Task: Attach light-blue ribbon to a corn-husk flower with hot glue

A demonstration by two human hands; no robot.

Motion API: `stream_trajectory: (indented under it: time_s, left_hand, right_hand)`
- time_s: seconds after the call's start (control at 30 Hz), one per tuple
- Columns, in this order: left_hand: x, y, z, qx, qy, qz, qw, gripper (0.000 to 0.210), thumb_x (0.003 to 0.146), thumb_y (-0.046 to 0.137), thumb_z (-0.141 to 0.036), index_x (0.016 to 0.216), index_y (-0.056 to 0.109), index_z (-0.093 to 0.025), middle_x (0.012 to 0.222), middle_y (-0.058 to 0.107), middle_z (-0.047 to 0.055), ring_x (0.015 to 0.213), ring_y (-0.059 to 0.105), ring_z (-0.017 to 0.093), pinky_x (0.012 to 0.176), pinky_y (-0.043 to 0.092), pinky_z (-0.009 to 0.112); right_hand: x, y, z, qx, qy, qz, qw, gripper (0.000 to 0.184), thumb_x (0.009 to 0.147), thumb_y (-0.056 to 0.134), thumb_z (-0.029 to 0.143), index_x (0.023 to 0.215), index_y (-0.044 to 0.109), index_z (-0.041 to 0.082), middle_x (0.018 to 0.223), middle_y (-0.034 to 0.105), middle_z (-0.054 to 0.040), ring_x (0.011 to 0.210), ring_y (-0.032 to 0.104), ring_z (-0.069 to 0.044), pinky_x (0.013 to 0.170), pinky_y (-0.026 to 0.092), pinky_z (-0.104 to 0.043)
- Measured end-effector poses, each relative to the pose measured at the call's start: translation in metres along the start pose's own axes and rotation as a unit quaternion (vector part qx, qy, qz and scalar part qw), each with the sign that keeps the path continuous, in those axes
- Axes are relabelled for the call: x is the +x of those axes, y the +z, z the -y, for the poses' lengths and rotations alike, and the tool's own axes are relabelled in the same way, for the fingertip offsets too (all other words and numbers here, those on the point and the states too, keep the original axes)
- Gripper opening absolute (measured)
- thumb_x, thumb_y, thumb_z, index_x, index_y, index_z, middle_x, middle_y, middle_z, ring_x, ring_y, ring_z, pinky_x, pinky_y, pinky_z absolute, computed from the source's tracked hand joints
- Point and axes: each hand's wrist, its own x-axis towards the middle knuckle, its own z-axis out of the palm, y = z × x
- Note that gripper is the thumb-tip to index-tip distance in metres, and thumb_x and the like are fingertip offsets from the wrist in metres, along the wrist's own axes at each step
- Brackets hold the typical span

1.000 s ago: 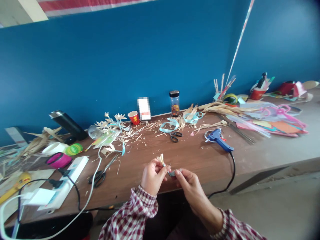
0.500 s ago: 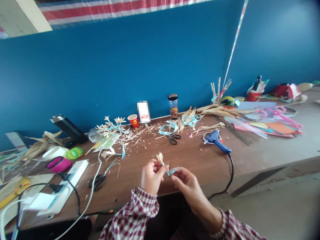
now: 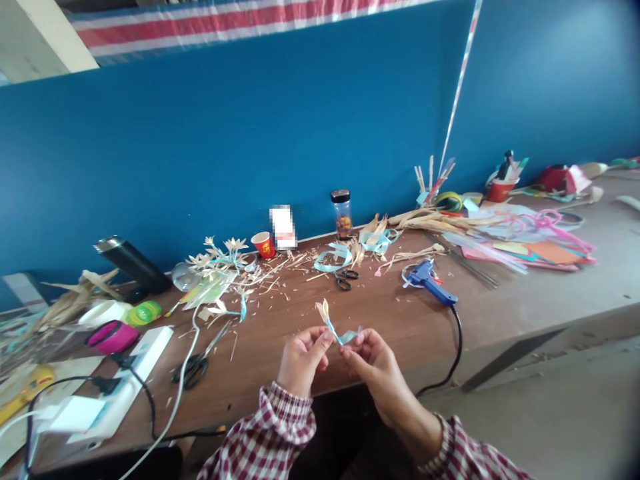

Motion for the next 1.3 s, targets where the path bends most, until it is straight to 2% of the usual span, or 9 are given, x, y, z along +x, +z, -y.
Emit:
stream_trajectory:
  time_s: [0.13, 0.27, 0.5, 0.7, 0.83, 0.93, 1.13, 1.23, 1.3]
  left_hand:
    - [-0.003, 0.000, 0.003, -0.004, 0.006, -0.016, 1.000, 0.039, 0.057, 0.075, -0.046, 0.074, 0.070, -0.011, 0.051, 0.060, 0.000, 0.035, 0.036, 0.003, 0.035, 0.027, 0.016]
    - [-0.002, 0.001, 0.006, -0.023, -0.013, -0.021, 0.999, 0.038, 0.054, 0.078, -0.043, 0.070, 0.068, -0.010, 0.039, 0.048, -0.005, 0.034, 0.035, 0.003, 0.036, 0.026, 0.016]
    - [-0.001, 0.003, 0.010, -0.100, -0.045, -0.012, 0.994, 0.035, 0.050, 0.081, -0.035, 0.071, 0.065, -0.011, 0.045, 0.053, -0.005, 0.036, 0.036, 0.002, 0.037, 0.025, 0.015]
    - [-0.001, 0.001, 0.013, -0.106, -0.016, -0.028, 0.994, 0.030, 0.053, 0.080, -0.034, 0.063, 0.064, -0.011, 0.048, 0.057, -0.002, 0.037, 0.036, 0.002, 0.038, 0.025, 0.015]
    - [-0.003, 0.001, 0.014, -0.095, -0.021, -0.044, 0.994, 0.031, 0.052, 0.080, -0.035, 0.062, 0.063, -0.011, 0.043, 0.052, -0.004, 0.036, 0.037, 0.002, 0.038, 0.026, 0.014]
    - [-0.005, 0.003, 0.013, -0.101, -0.032, -0.051, 0.993, 0.032, 0.050, 0.081, -0.035, 0.062, 0.062, -0.012, 0.041, 0.050, -0.006, 0.036, 0.037, 0.002, 0.037, 0.026, 0.013]
    - [-0.007, 0.005, 0.010, -0.144, -0.083, -0.043, 0.985, 0.039, 0.048, 0.082, -0.035, 0.075, 0.065, -0.012, 0.047, 0.051, -0.006, 0.036, 0.038, 0.001, 0.036, 0.027, 0.012]
    - [-0.006, 0.003, 0.011, -0.143, -0.081, -0.035, 0.986, 0.041, 0.049, 0.082, -0.036, 0.080, 0.069, -0.012, 0.046, 0.051, -0.005, 0.037, 0.038, 0.002, 0.036, 0.027, 0.013]
    - [-0.006, 0.002, 0.012, -0.124, -0.073, -0.040, 0.989, 0.040, 0.050, 0.081, -0.038, 0.077, 0.070, -0.011, 0.046, 0.052, -0.004, 0.038, 0.039, 0.003, 0.037, 0.028, 0.013]
  right_hand:
    - [-0.001, 0.001, 0.000, -0.002, 0.005, 0.002, 1.000, 0.034, 0.073, 0.071, 0.029, 0.080, 0.039, 0.021, 0.068, 0.058, 0.0036, 0.052, 0.045, -0.005, 0.049, 0.038, -0.017]
    - [-0.002, 0.002, 0.000, -0.004, 0.000, 0.013, 1.000, 0.035, 0.074, 0.070, 0.030, 0.079, 0.037, 0.022, 0.067, 0.056, 0.0048, 0.052, 0.043, -0.006, 0.046, 0.036, -0.017]
    - [-0.003, 0.006, 0.001, -0.004, 0.006, 0.020, 1.000, 0.037, 0.073, 0.070, 0.032, 0.077, 0.035, 0.023, 0.066, 0.054, 0.0059, 0.050, 0.042, -0.006, 0.041, 0.034, -0.015]
    - [-0.004, 0.007, 0.008, -0.020, 0.040, 0.033, 0.998, 0.029, 0.073, 0.069, 0.035, 0.087, 0.050, 0.019, 0.073, 0.058, 0.0022, 0.060, 0.052, -0.009, 0.047, 0.042, -0.016]
    - [-0.002, 0.005, 0.008, -0.040, 0.072, 0.062, 0.995, 0.029, 0.071, 0.070, 0.039, 0.083, 0.058, 0.016, 0.073, 0.058, 0.0012, 0.062, 0.052, -0.009, 0.051, 0.044, -0.018]
    - [0.000, 0.004, 0.005, -0.066, 0.073, 0.058, 0.993, 0.031, 0.069, 0.071, 0.042, 0.078, 0.060, 0.014, 0.065, 0.057, 0.0019, 0.054, 0.048, -0.007, 0.047, 0.040, -0.017]
    - [-0.001, 0.006, 0.005, -0.092, 0.085, 0.029, 0.992, 0.031, 0.072, 0.067, 0.044, 0.073, 0.057, 0.014, 0.050, 0.048, 0.0058, 0.040, 0.030, -0.002, 0.036, 0.018, -0.015]
    - [-0.001, 0.006, 0.005, -0.098, 0.085, 0.036, 0.991, 0.032, 0.073, 0.066, 0.044, 0.073, 0.057, 0.014, 0.050, 0.048, 0.0059, 0.039, 0.030, -0.002, 0.035, 0.019, -0.015]
    - [0.000, 0.005, 0.005, -0.097, 0.079, 0.042, 0.991, 0.031, 0.071, 0.068, 0.044, 0.074, 0.058, 0.014, 0.052, 0.050, 0.0052, 0.041, 0.035, -0.004, 0.036, 0.026, -0.015]
